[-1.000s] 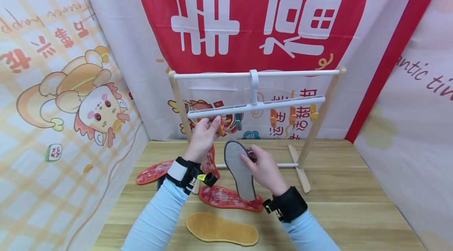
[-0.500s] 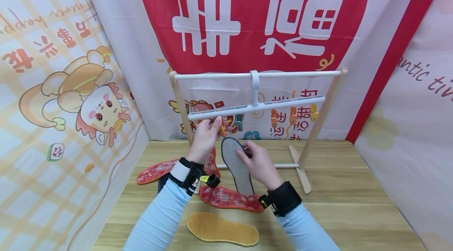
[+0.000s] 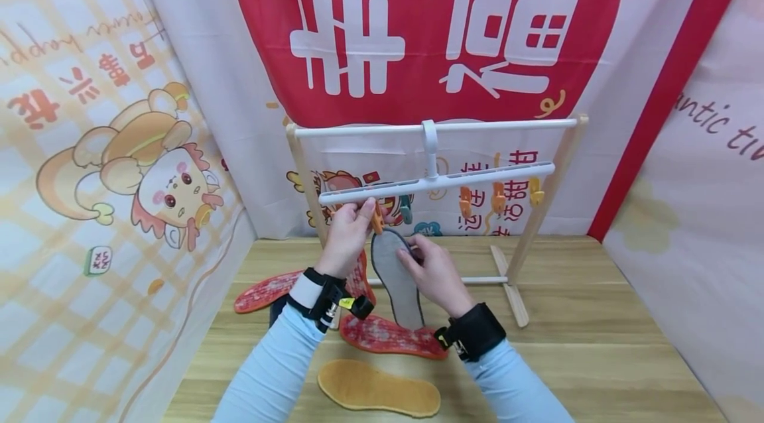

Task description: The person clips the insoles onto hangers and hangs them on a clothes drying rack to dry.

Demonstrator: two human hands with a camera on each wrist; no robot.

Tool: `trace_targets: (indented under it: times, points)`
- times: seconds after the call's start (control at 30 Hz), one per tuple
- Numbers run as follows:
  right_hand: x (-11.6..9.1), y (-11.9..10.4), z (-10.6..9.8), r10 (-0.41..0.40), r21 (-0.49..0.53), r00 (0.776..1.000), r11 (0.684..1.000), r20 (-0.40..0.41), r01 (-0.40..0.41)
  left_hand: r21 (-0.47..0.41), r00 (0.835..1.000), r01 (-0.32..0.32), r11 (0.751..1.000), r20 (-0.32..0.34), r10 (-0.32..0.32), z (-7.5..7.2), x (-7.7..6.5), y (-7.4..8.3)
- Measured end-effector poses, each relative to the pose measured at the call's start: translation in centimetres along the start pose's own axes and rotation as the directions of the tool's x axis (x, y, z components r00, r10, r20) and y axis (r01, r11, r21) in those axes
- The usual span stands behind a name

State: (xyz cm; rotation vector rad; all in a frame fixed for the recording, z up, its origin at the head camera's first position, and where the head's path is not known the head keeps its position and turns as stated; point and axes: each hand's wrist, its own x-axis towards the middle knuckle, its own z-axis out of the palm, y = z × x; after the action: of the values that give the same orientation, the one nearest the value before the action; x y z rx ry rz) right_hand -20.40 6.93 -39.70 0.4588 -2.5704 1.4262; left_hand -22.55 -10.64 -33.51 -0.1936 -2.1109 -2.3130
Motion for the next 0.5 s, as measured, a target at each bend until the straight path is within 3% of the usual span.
trace_targets:
  times: [0.27, 0.5]
  points:
    - [0.29, 0.06, 0.22, 0.006, 0.019, 1.000, 1.000, 0.003, -0.006, 0.002, 1.000, -0.026, 1.000, 0.013, 0.026, -0.08, -0.02, -0.14]
    - [0.58, 0.01, 0.24, -0.024, 0.025, 1.000, 0.999, -0.003, 0.024, 0.020, 1.000, -0.003, 1.000, -0.028, 0.003, 0.10, 0.02, 0.02]
